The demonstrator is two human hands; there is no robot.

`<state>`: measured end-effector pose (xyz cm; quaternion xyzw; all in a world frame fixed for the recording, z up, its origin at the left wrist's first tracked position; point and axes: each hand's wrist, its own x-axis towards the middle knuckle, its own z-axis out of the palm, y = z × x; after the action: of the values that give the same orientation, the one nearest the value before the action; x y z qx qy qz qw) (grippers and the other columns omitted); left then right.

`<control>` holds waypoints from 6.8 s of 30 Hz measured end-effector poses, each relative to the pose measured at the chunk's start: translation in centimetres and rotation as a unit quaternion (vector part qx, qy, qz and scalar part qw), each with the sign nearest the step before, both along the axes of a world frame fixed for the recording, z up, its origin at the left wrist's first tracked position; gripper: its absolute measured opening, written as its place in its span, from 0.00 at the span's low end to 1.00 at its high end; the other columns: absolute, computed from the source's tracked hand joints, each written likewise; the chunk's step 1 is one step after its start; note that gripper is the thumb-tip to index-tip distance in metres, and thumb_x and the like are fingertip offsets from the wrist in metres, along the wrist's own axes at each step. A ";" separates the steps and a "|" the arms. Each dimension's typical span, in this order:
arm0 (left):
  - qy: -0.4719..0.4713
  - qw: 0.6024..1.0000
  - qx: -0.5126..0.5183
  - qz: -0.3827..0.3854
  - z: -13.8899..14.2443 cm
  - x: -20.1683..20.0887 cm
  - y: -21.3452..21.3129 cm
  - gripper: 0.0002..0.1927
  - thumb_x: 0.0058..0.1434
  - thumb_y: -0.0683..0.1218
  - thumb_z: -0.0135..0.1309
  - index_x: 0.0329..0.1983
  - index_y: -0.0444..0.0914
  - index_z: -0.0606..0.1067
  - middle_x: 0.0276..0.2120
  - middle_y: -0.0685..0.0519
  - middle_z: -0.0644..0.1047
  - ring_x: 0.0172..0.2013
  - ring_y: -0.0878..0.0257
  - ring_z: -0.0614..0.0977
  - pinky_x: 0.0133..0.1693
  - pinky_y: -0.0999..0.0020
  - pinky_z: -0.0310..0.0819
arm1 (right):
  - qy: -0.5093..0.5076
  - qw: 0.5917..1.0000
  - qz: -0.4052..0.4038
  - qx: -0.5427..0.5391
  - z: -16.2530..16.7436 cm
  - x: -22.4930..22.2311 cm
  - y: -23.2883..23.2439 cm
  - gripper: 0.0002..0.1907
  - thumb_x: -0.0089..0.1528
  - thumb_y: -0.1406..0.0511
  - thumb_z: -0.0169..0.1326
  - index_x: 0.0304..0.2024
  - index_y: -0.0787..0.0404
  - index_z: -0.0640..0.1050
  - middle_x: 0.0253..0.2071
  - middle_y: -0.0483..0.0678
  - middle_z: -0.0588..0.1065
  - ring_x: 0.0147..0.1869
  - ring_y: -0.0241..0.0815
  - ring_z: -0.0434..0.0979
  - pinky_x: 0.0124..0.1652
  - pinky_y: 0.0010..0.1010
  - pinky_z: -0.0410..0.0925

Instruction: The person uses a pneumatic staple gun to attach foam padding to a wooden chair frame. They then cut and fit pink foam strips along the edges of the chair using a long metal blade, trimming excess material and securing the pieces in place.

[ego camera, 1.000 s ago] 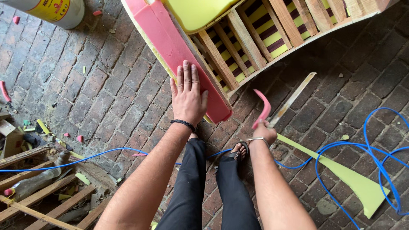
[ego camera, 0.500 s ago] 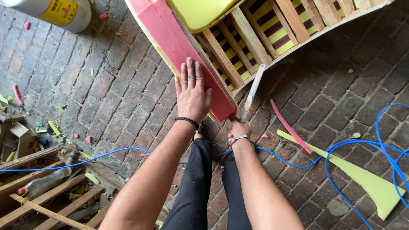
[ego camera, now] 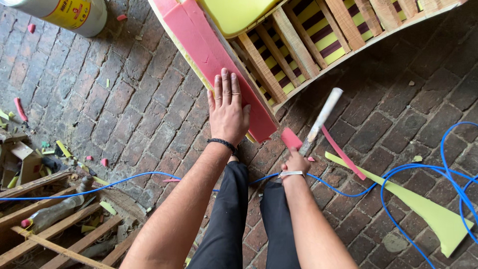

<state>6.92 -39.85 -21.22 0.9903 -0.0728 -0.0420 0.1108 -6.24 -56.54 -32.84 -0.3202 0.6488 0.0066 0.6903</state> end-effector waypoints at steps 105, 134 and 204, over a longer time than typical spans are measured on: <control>-0.156 0.652 -0.636 0.381 38.0 23.3 79.5 0.14 0.56 0.33 0.57 0.46 0.30 0.82 0.40 0.49 0.86 0.39 0.66 0.85 0.43 0.70 0.81 | -0.319 0.488 0.805 0.108 49.9 52.8 84.7 0.12 0.61 0.62 0.63 0.44 0.60 0.79 0.29 0.40 0.74 0.21 0.27 0.64 0.20 0.23 0.64; -0.116 0.428 -0.714 0.542 36.4 32.0 145.5 0.16 0.63 0.49 0.47 0.51 0.39 0.75 0.35 0.51 0.79 0.28 0.63 0.82 0.29 0.66 0.79 | -0.345 0.551 0.736 0.187 46.1 67.7 150.4 0.15 0.62 0.72 0.51 0.53 0.58 0.72 0.34 0.48 0.77 0.18 0.31 0.57 0.24 0.31 0.61; -0.836 -0.365 0.226 0.343 41.2 38.9 142.5 0.10 0.64 0.48 0.58 0.46 0.40 0.78 0.34 0.53 0.82 0.33 0.60 0.85 0.36 0.61 0.84 | 0.082 -0.661 0.667 0.335 53.2 42.9 187.5 0.21 0.64 0.60 0.54 0.55 0.66 0.79 0.40 0.56 0.84 0.14 0.31 0.55 0.17 0.29 0.56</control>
<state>45.86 102.61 19.94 0.2759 -0.2828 -0.8645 0.3106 36.66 130.91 20.35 -0.0107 0.5877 -0.6995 0.4064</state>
